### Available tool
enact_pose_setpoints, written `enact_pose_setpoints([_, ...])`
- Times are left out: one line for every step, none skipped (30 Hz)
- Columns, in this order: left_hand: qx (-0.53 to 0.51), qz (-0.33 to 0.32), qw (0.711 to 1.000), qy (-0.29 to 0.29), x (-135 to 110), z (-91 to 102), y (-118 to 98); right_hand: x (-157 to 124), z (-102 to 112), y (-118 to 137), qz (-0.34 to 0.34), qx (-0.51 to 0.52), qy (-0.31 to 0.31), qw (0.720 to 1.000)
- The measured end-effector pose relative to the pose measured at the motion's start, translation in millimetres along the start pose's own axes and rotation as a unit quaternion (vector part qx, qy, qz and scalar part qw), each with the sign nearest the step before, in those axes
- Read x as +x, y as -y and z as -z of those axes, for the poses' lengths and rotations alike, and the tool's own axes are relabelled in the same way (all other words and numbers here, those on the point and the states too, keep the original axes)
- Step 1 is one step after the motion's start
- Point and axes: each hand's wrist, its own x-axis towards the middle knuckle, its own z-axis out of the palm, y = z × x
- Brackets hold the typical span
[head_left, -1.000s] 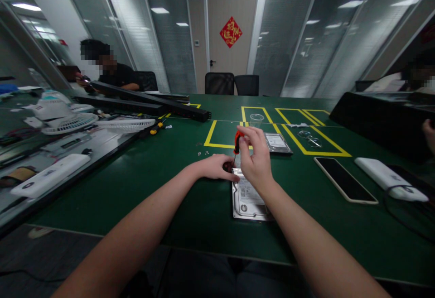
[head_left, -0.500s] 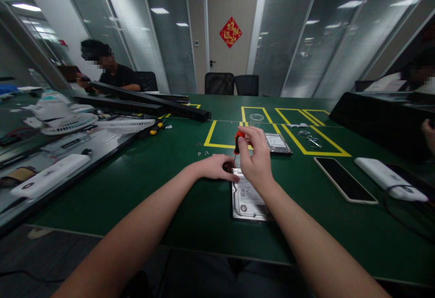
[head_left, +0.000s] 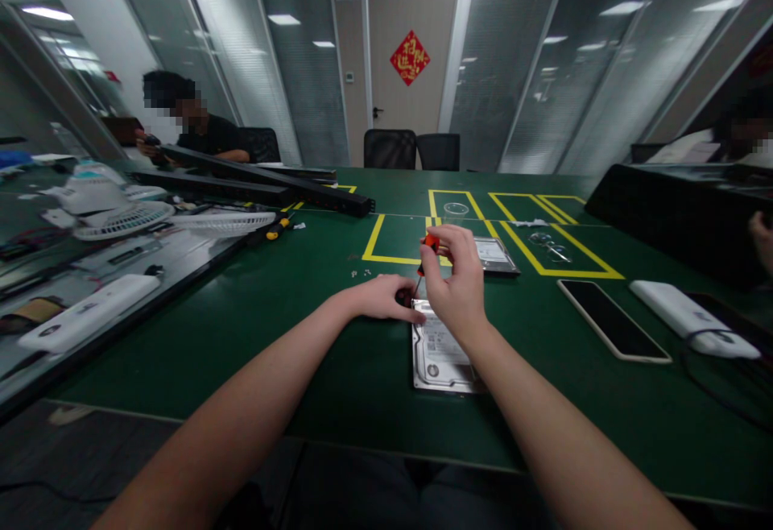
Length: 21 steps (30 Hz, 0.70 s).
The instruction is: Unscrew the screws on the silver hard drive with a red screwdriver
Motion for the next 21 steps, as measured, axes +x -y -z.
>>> enact_pose_setpoints([0.002, 0.000, 1.000, 0.001, 0.1, 0.1, 0.1, -0.2, -0.1, -0.2, -0.001, 0.002, -0.001, 1.000])
enact_pose_setpoints([0.003, 0.000, 1.000, 0.001, 0.1, 0.1, 0.1, -0.4, -0.2, -0.6, -0.002, 0.005, -0.001, 1.000])
enact_pose_setpoints([0.003, 0.000, 1.000, 0.001, 0.2, 0.0, 0.3, -0.6, -0.4, -1.0, -0.003, 0.009, -0.001, 1.000])
enact_pose_setpoints([0.002, 0.001, 1.000, 0.000, 0.3, -0.2, 0.4, -0.7, -0.6, -1.4, -0.004, 0.012, 0.000, 1.000])
enact_pose_setpoints([0.000, 0.001, 1.000, -0.001, 0.4, -0.4, 0.4, -0.8, -0.9, -1.8, -0.005, 0.014, 0.001, 1.000])
enact_pose_setpoints([-0.002, 0.001, 1.000, -0.001, 0.4, -0.5, 0.5, -0.9, -1.1, -2.0, -0.006, 0.014, 0.002, 1.000])
enact_pose_setpoints([-0.003, -0.001, 1.000, -0.002, 0.4, -0.7, 0.4, -0.8, -1.3, -2.1, -0.006, 0.014, 0.004, 1.000])
enact_pose_setpoints([-0.004, -0.002, 1.000, -0.003, 0.3, -0.8, 0.3, -0.8, -1.4, -2.0, -0.006, 0.012, 0.004, 1.000])
enact_pose_setpoints([-0.004, -0.004, 1.000, -0.004, 0.2, -0.8, 0.1, -0.6, -1.4, -1.8, -0.005, 0.010, 0.004, 1.000])
enact_pose_setpoints([-0.004, -0.005, 1.000, -0.004, 0.1, -0.7, -0.1, -0.5, -1.4, -1.6, -0.003, 0.007, 0.003, 1.000])
enact_pose_setpoints([-0.004, -0.004, 1.000, -0.004, 0.0, -0.6, -0.4, -0.3, -1.3, -1.3, 0.000, 0.005, 0.003, 1.000])
enact_pose_setpoints([-0.004, -0.003, 1.000, -0.004, -0.1, -0.5, -0.6, 0.0, -1.1, -1.0, 0.002, 0.002, 0.003, 1.000])
enact_pose_setpoints([-0.005, -0.002, 1.000, -0.003, -0.2, -0.4, -0.7, 0.2, -1.0, -0.9, 0.005, 0.000, 0.003, 1.000])
enact_pose_setpoints([-0.005, -0.001, 1.000, -0.003, -0.2, -0.3, -0.8, 0.4, -0.9, -0.8, 0.007, -0.002, 0.003, 1.000])
enact_pose_setpoints([-0.005, 0.000, 1.000, -0.003, -0.2, -0.3, -0.9, 0.6, -0.8, -0.9, 0.010, -0.003, 0.002, 1.000])
enact_pose_setpoints([-0.005, 0.000, 1.000, -0.004, -0.1, -0.3, -0.8, 0.8, -0.8, -1.0, 0.013, -0.004, 0.001, 1.000])
enact_pose_setpoints([-0.004, -0.001, 1.000, -0.003, 0.0, -0.4, -0.8, 1.0, -0.8, -1.2, 0.015, -0.005, 0.001, 1.000])
enact_pose_setpoints([-0.003, -0.001, 1.000, -0.003, 0.0, -0.5, -0.6, 1.2, -0.7, -1.4, 0.018, -0.006, 0.001, 1.000])
enact_pose_setpoints([-0.002, -0.002, 1.000, -0.003, 0.1, -0.6, -0.5, 1.3, -0.6, -1.6, 0.019, -0.007, 0.001, 1.000])
enact_pose_setpoints([-0.002, -0.003, 1.000, -0.003, 0.2, -0.8, -0.4, 1.4, -0.5, -1.6, 0.020, -0.009, 0.002, 1.000])
enact_pose_setpoints([-0.003, -0.004, 1.000, -0.002, 0.2, -1.0, -0.3, 1.4, -0.4, -1.6, 0.021, -0.011, 0.002, 1.000])
